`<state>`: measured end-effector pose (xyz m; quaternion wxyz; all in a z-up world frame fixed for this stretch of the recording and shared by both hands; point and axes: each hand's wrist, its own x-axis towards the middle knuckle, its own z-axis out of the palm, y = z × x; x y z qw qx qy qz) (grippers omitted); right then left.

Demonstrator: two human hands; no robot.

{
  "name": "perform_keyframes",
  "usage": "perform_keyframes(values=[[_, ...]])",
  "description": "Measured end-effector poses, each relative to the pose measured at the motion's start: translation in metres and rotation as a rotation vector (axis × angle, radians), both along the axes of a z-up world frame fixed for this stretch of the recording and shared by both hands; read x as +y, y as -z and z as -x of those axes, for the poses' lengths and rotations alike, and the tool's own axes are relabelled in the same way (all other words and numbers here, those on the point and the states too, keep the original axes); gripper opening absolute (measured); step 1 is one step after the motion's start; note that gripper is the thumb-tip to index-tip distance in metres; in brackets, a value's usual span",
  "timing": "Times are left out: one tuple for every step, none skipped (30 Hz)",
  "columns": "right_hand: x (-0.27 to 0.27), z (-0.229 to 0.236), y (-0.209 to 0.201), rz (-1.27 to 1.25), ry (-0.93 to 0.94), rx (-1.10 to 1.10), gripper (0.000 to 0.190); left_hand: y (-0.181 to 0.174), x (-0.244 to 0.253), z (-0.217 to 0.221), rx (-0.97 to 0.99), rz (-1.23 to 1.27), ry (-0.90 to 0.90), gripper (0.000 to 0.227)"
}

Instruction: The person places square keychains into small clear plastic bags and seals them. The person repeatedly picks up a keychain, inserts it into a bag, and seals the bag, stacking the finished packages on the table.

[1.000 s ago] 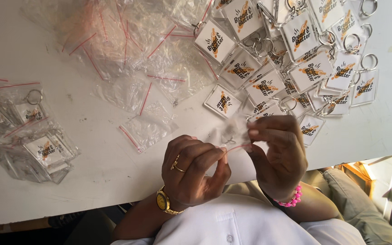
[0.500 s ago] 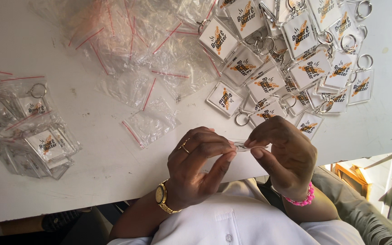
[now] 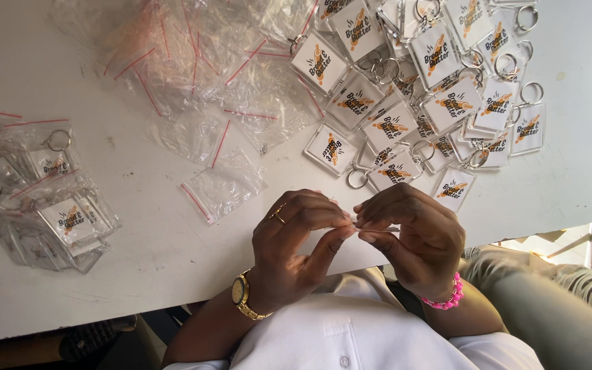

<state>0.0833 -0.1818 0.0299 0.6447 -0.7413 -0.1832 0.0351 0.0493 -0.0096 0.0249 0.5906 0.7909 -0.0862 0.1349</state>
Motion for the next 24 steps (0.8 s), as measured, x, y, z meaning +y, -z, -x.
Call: perform_keyframes(values=[[-0.001,0.001,0.001,0.001,0.002,-0.005,0.011,0.0,0.0,0.0,-0.005,0.001,0.002,0.007],[-0.002,0.003,0.002,0.002,0.02,0.003,0.012,0.0,0.001,0.001,-0.009,0.022,-0.001,0.006],[-0.002,0.004,0.003,0.004,0.037,0.011,0.013,0.0,0.001,0.001,-0.012,0.043,-0.005,0.006],[-0.003,0.005,0.005,0.004,0.038,0.007,0.013,-0.001,0.002,0.002,-0.015,0.043,-0.004,0.006],[-0.004,0.006,0.008,-0.051,0.044,0.078,0.012,-0.002,0.002,0.002,-0.036,0.049,-0.025,0.003],[-0.005,0.007,0.011,-0.106,0.046,0.151,0.011,-0.003,0.002,0.003,-0.055,0.054,-0.049,0.003],[-0.005,0.007,0.013,-0.106,0.044,0.15,0.011,-0.003,0.002,0.003,-0.056,0.054,-0.051,0.003],[-0.006,0.006,0.014,-0.108,0.056,0.138,0.012,-0.002,0.001,0.003,-0.033,0.072,-0.063,0.005],[-0.006,0.005,0.016,-0.11,0.068,0.126,0.014,-0.001,0.001,0.003,-0.01,0.09,-0.074,0.006],[-0.006,0.004,0.017,-0.113,0.063,0.127,0.014,-0.001,0.0,0.002,-0.009,0.087,-0.079,0.006],[-0.006,0.002,0.019,-0.103,0.088,0.109,0.016,-0.001,0.0,0.0,0.016,0.11,-0.071,0.006],[-0.006,0.001,0.022,-0.095,0.117,0.09,0.019,-0.001,-0.001,-0.001,0.041,0.132,-0.06,0.006],[-0.006,-0.002,0.022,-0.098,0.115,0.092,0.019,-0.002,0.0,-0.004,0.042,0.129,-0.062,0.006],[-0.006,-0.005,0.022,-0.107,0.1,0.121,0.018,-0.003,0.001,-0.006,0.071,0.129,-0.078,0.007],[-0.006,-0.008,0.023,-0.115,0.084,0.151,0.018,-0.004,0.002,-0.009,0.101,0.13,-0.094,0.008],[-0.006,-0.009,0.022,-0.118,0.084,0.158,0.018,-0.005,0.002,-0.01,0.107,0.127,-0.095,0.008],[-0.006,-0.01,0.021,-0.079,0.062,0.127,0.019,-0.006,0.003,-0.011,0.101,0.13,-0.086,0.006],[-0.005,-0.01,0.02,-0.039,0.046,0.096,0.022,-0.007,0.004,-0.012,0.097,0.135,-0.072,0.007],[-0.004,-0.013,0.022,-0.041,0.051,0.104,0.022,-0.005,0.004,-0.014,0.106,0.133,-0.069,0.007],[-0.005,-0.013,0.022,-0.029,0.054,0.131,0.022,-0.005,0.003,-0.013,0.136,0.161,-0.08,0.006],[-0.005,-0.012,0.021,-0.018,0.057,0.158,0.023,-0.005,0.003,-0.012,0.166,0.19,-0.092,0.006],[-0.006,-0.009,0.025,-0.015,0.057,0.165,0.023,-0.004,0.003,-0.012,0.173,0.193,-0.093,0.006],[-0.007,-0.005,0.028,-0.043,0.131,0.221,0.02,-0.004,0.003,-0.012,0.31,0.223,-0.08,0.013],[-0.008,-0.003,0.032,-0.074,0.203,0.269,0.02,-0.004,0.004,-0.012,0.439,0.25,-0.068,0.022]])
